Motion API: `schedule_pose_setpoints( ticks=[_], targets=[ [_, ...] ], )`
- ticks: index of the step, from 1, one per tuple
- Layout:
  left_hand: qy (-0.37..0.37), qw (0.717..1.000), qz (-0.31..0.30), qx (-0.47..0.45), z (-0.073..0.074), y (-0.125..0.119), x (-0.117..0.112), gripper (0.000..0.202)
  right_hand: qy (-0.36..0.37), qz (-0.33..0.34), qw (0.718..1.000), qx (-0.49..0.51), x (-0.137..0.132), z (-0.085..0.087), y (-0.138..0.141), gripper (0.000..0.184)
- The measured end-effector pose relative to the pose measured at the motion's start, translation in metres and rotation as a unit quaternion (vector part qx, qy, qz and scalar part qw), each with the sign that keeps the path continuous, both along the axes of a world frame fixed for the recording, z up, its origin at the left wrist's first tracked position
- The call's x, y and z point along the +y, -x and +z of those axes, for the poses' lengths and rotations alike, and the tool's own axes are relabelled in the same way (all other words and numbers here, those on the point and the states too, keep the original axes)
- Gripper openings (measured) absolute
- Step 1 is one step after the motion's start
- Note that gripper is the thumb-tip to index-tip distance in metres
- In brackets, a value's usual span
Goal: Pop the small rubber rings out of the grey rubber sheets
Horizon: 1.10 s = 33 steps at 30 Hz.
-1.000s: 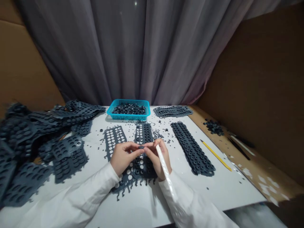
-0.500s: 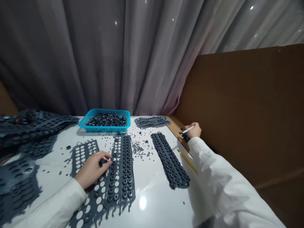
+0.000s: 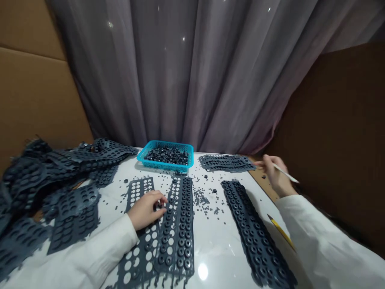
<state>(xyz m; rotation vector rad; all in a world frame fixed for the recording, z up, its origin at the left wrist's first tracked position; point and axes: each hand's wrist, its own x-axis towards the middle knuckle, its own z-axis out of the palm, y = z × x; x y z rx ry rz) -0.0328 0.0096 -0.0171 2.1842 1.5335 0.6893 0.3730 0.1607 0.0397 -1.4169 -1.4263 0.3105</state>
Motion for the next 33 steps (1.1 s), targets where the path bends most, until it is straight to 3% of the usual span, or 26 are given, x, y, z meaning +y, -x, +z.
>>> schedule_pose_setpoints(
  ticks=[2, 3, 6, 9, 12, 15, 20, 25, 33],
  targets=[
    [0.009, 0.999, -0.031, 0.018, 0.002, -0.003, 0.002, 0.016, 0.086, 0.194, 0.976, 0.059, -0.025, 0.0, 0.059, 0.049],
    [0.018, 0.998, -0.046, 0.027, 0.003, -0.004, 0.004, 0.017, 0.113, 0.25, 0.958, 0.077, -0.04, -0.004, 0.09, 0.054],
    [0.037, 0.994, -0.087, 0.06, 0.004, -0.007, 0.01, 0.02, 0.186, 0.307, 0.928, 0.101, -0.088, -0.028, 0.166, 0.051],
    [0.015, 0.986, -0.128, 0.103, 0.003, -0.006, 0.015, 0.021, 0.201, 0.305, 0.921, 0.138, -0.122, -0.06, 0.208, 0.035],
    [0.002, 0.974, -0.179, 0.141, 0.004, -0.004, 0.021, 0.025, 0.163, 0.258, 0.94, 0.15, -0.139, -0.08, 0.221, 0.025],
    [-0.004, 0.96, -0.224, 0.171, 0.006, -0.004, 0.027, 0.031, 0.136, 0.226, 0.958, 0.113, -0.145, -0.087, 0.224, 0.023],
    [-0.013, 0.94, -0.277, 0.197, 0.01, -0.008, 0.039, 0.026, 0.132, 0.217, 0.964, 0.074, -0.145, -0.089, 0.227, 0.022],
    [-0.017, 0.933, -0.32, 0.164, 0.01, -0.009, 0.047, 0.021, 0.13, 0.225, 0.965, 0.047, -0.144, -0.089, 0.228, 0.02],
    [0.025, 0.934, -0.337, 0.118, 0.013, -0.015, 0.055, 0.015, 0.127, 0.244, 0.961, 0.024, -0.142, -0.087, 0.229, 0.017]
  ],
)
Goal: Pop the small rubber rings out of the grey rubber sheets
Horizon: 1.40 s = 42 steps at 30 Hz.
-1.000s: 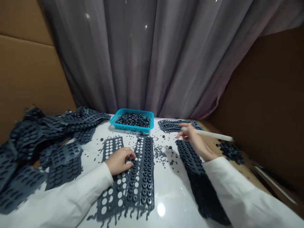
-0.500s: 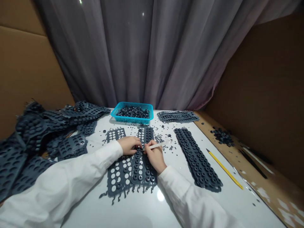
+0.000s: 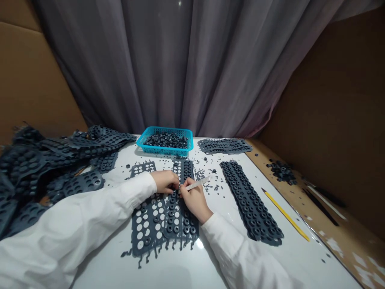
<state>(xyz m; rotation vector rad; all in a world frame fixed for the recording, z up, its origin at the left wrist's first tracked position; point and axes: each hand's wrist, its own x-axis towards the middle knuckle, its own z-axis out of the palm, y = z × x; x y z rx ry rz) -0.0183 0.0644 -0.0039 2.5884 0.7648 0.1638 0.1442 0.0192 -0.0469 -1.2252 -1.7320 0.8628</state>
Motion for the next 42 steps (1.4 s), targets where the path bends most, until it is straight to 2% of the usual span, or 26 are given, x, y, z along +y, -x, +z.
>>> schedule_pose_setpoints(
  ticks=[4, 7, 11, 13, 14, 17, 19, 22, 26, 28, 29, 30, 31, 33, 36, 38, 40, 42],
  targets=[
    [-0.052, 0.996, -0.021, 0.066, 0.0, -0.004, -0.002, 0.015, -0.003, -0.001, 1.0, -0.018, -0.001, 0.001, 0.0, 0.017],
    [-0.086, 0.994, -0.004, 0.068, -0.01, -0.002, -0.007, 0.012, -0.01, -0.001, 1.0, -0.025, -0.003, 0.001, 0.0, 0.016],
    [-0.066, 0.995, 0.04, -0.056, -0.028, 0.01, -0.015, 0.016, -0.02, 0.008, 1.0, -0.023, -0.004, -0.001, -0.002, 0.016],
    [-0.034, 0.986, 0.104, -0.129, -0.033, 0.018, -0.018, 0.014, -0.012, 0.009, 1.0, -0.018, -0.003, -0.003, -0.002, 0.016],
    [-0.02, 0.973, 0.158, -0.167, -0.033, 0.022, -0.018, 0.013, -0.007, 0.01, 1.0, -0.017, -0.003, -0.003, -0.002, 0.016],
    [0.047, 0.898, 0.324, -0.295, -0.028, 0.036, -0.018, 0.011, 0.011, 0.011, 1.0, -0.013, -0.003, -0.004, -0.003, 0.017],
    [0.139, 0.843, 0.376, -0.358, -0.025, 0.042, -0.02, 0.017, 0.024, 0.016, 1.0, -0.002, -0.004, -0.003, -0.004, 0.017],
    [0.309, 0.761, 0.402, -0.404, -0.024, 0.045, -0.03, 0.027, 0.035, 0.013, 0.999, 0.025, -0.007, 0.001, -0.007, 0.018],
    [0.494, 0.606, 0.424, -0.457, -0.022, 0.035, -0.045, 0.015, 0.036, -0.008, 0.998, 0.057, -0.012, 0.009, -0.011, 0.016],
    [0.546, 0.562, 0.417, -0.46, -0.02, 0.028, -0.048, 0.013, 0.035, -0.017, 0.998, 0.05, -0.015, 0.011, -0.012, 0.017],
    [0.555, 0.559, 0.415, -0.456, -0.018, 0.025, -0.047, 0.013, 0.033, -0.02, 0.998, 0.041, -0.016, 0.011, -0.011, 0.018],
    [0.55, 0.571, 0.413, -0.448, -0.017, 0.022, -0.046, 0.011, 0.032, -0.022, 0.999, 0.031, -0.016, 0.011, -0.011, 0.02],
    [0.528, 0.603, 0.413, -0.432, -0.017, 0.019, -0.044, 0.01, 0.03, -0.022, 0.999, 0.021, -0.016, 0.011, -0.01, 0.022],
    [0.453, 0.694, 0.409, -0.383, -0.017, 0.014, -0.04, 0.008, 0.03, -0.019, 0.999, 0.012, -0.017, 0.01, -0.009, 0.023],
    [0.349, 0.799, 0.381, -0.307, -0.018, 0.012, -0.036, 0.007, 0.027, -0.015, 0.999, 0.009, -0.017, 0.009, -0.008, 0.022],
    [0.263, 0.878, 0.32, -0.24, -0.018, 0.011, -0.035, 0.01, 0.021, -0.015, 1.0, 0.004, -0.016, 0.008, -0.007, 0.022],
    [0.138, 0.954, 0.22, -0.148, -0.016, 0.009, -0.034, 0.015, 0.014, -0.016, 1.0, -0.003, -0.016, 0.007, -0.007, 0.021],
    [0.05, 0.988, 0.126, -0.069, -0.011, 0.005, -0.031, 0.017, 0.012, -0.018, 1.0, -0.011, -0.015, 0.005, -0.007, 0.02]
  ],
)
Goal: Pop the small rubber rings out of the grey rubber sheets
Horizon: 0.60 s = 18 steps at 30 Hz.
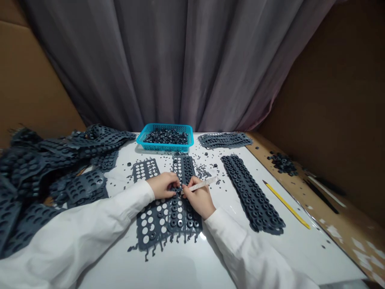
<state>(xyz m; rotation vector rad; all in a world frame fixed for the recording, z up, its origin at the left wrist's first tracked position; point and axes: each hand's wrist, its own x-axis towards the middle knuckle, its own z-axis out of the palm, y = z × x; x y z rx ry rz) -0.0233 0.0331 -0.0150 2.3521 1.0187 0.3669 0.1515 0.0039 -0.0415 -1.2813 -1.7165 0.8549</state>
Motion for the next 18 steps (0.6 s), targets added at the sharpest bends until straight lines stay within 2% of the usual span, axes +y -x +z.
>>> schedule_pose_setpoints(
  ticks=[2, 4, 8, 12, 14, 15, 18],
  targets=[
    [-0.038, 0.995, -0.067, 0.058, 0.005, -0.004, 0.004, 0.016, 0.0, -0.003, 1.0, -0.004, 0.0, -0.001, 0.0, 0.02],
    [-0.048, 0.989, -0.103, 0.094, 0.008, -0.007, 0.007, 0.013, 0.003, -0.007, 1.0, -0.004, 0.001, -0.003, 0.0, 0.019],
    [-0.053, 0.988, -0.105, 0.103, 0.001, -0.004, 0.008, 0.008, 0.002, -0.004, 1.0, -0.002, 0.0, -0.003, 0.0, 0.019],
    [-0.055, 0.994, -0.086, 0.035, -0.016, 0.006, 0.004, 0.018, -0.005, 0.003, 1.0, -0.004, 0.001, -0.003, -0.001, 0.02],
    [-0.039, 0.997, -0.056, -0.026, -0.021, 0.012, 0.003, 0.02, -0.006, 0.006, 1.0, -0.006, 0.001, -0.004, -0.001, 0.021],
    [-0.031, 0.998, -0.022, -0.056, -0.02, 0.015, 0.004, 0.019, -0.004, 0.006, 1.0, -0.007, 0.002, -0.004, -0.001, 0.021],
    [0.013, 0.976, 0.15, -0.16, -0.015, 0.027, 0.01, 0.019, 0.005, 0.004, 1.0, -0.004, 0.002, -0.004, -0.001, 0.021]
  ],
)
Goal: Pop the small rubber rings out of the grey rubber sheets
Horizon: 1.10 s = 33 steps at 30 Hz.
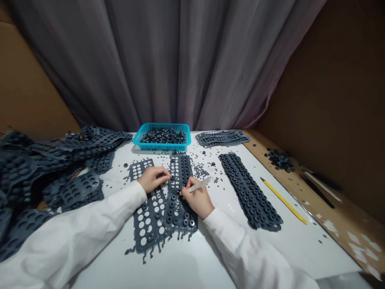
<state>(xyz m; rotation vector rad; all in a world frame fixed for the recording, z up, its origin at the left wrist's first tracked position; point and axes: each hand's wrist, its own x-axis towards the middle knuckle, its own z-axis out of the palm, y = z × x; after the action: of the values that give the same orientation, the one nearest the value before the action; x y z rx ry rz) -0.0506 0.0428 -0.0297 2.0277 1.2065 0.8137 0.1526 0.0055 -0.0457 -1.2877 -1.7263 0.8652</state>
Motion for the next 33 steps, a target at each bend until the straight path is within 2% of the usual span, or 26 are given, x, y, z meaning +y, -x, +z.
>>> schedule_pose_setpoints(
  ticks=[2, 4, 8, 11, 14, 17, 20, 22, 24, 27, 30, 32, 33],
  targets=[
    [0.077, 0.99, 0.082, -0.09, 0.004, 0.008, 0.003, 0.025, 0.004, 0.001, 1.0, 0.004, -0.001, 0.0, 0.0, 0.021],
    [0.176, 0.961, 0.111, -0.181, 0.005, 0.012, 0.001, 0.032, 0.006, 0.006, 1.0, 0.008, -0.002, 0.001, -0.001, 0.021],
    [0.342, 0.868, 0.121, -0.34, 0.001, 0.004, -0.018, 0.03, 0.009, 0.01, 1.0, 0.021, -0.003, 0.001, -0.003, 0.021],
    [0.404, 0.815, 0.122, -0.397, 0.0, -0.008, -0.033, 0.02, 0.002, -0.004, 0.999, 0.052, -0.003, 0.003, -0.005, 0.023],
    [0.435, 0.785, 0.104, -0.428, 0.002, -0.015, -0.042, 0.017, -0.002, -0.022, 0.993, 0.114, -0.004, 0.009, -0.006, 0.018],
    [0.468, 0.757, 0.08, -0.449, 0.006, -0.022, -0.047, 0.021, 0.005, 0.015, 0.983, 0.181, -0.008, 0.019, -0.004, 0.023],
    [0.485, 0.746, 0.075, -0.449, 0.01, -0.032, -0.052, 0.023, -0.025, 0.078, 0.98, 0.183, -0.014, 0.027, 0.0, 0.015],
    [0.484, 0.744, 0.074, -0.454, 0.011, -0.041, -0.055, 0.024, -0.052, 0.101, 0.979, 0.17, -0.018, 0.032, 0.002, 0.021],
    [0.485, 0.742, 0.071, -0.457, 0.013, -0.05, -0.055, 0.025, -0.06, 0.095, 0.979, 0.171, -0.021, 0.035, 0.004, 0.031],
    [0.504, 0.737, 0.07, -0.444, 0.016, -0.061, -0.055, 0.031, -0.047, 0.078, 0.981, 0.171, -0.019, 0.038, -0.002, 0.031],
    [0.529, 0.728, 0.072, -0.429, 0.018, -0.06, -0.054, 0.036, -0.047, 0.053, 0.985, 0.157, 0.007, 0.04, -0.031, 0.032],
    [0.51, 0.741, 0.088, -0.429, 0.016, -0.052, -0.053, 0.03, -0.058, -0.02, 0.991, 0.119, 0.039, 0.043, -0.073, 0.033],
    [0.49, 0.755, 0.095, -0.425, 0.014, -0.047, -0.051, 0.027, -0.061, -0.084, 0.992, 0.075, 0.057, 0.046, -0.1, 0.033]
  ],
)
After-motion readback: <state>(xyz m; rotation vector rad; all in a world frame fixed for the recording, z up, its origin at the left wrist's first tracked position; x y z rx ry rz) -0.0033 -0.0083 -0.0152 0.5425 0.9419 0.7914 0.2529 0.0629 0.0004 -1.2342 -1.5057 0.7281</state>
